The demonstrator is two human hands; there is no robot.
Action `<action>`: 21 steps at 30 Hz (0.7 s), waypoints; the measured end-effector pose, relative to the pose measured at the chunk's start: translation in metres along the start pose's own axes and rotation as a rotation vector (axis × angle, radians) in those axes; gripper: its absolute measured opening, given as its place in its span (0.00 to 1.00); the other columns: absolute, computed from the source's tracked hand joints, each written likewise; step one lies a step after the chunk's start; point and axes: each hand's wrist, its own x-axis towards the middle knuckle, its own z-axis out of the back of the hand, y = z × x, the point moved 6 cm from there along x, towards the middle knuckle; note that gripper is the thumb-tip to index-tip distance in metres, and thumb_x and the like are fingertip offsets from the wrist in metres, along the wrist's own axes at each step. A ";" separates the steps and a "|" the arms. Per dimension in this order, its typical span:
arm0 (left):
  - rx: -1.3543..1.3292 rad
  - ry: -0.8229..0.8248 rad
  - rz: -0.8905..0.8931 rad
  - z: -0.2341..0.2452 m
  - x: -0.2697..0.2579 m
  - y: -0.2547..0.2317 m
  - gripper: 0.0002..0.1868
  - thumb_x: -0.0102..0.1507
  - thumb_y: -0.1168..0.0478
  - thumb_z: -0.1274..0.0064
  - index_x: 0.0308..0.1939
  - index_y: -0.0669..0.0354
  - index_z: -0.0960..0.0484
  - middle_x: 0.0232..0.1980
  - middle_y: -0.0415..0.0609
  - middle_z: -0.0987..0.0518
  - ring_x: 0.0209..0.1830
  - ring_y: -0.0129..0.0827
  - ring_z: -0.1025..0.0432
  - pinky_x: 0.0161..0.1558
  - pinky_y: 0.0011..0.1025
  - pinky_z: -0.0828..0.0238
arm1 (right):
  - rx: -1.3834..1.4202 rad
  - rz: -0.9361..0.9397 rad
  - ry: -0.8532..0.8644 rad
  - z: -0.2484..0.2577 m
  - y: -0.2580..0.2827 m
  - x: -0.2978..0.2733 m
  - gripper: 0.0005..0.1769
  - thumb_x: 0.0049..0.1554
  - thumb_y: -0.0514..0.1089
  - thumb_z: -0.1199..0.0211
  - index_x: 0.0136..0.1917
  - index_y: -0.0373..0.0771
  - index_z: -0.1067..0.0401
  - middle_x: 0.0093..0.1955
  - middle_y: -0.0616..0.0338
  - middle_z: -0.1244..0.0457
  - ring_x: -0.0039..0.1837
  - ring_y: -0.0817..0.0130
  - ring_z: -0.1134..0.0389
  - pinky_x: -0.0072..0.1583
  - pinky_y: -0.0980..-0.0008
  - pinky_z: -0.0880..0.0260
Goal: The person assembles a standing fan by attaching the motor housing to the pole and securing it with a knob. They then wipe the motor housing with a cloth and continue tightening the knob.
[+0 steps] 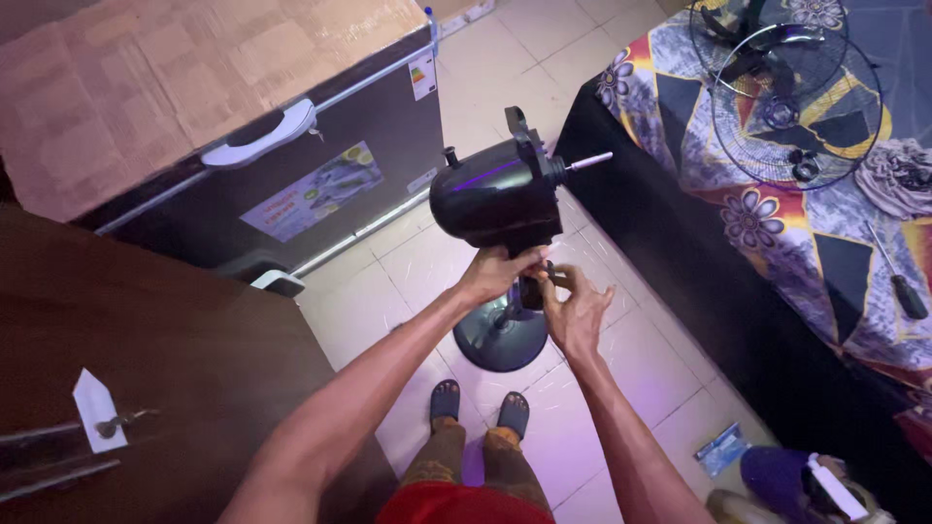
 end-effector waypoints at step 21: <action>0.407 0.008 0.077 0.015 -0.005 0.000 0.19 0.69 0.50 0.45 0.45 0.63 0.12 0.37 0.44 0.13 0.39 0.25 0.20 0.42 0.25 0.26 | -0.215 0.095 -0.079 -0.010 0.021 -0.015 0.14 0.58 0.52 0.38 0.51 0.46 0.18 0.54 0.52 0.34 0.63 0.53 0.38 0.69 0.25 0.61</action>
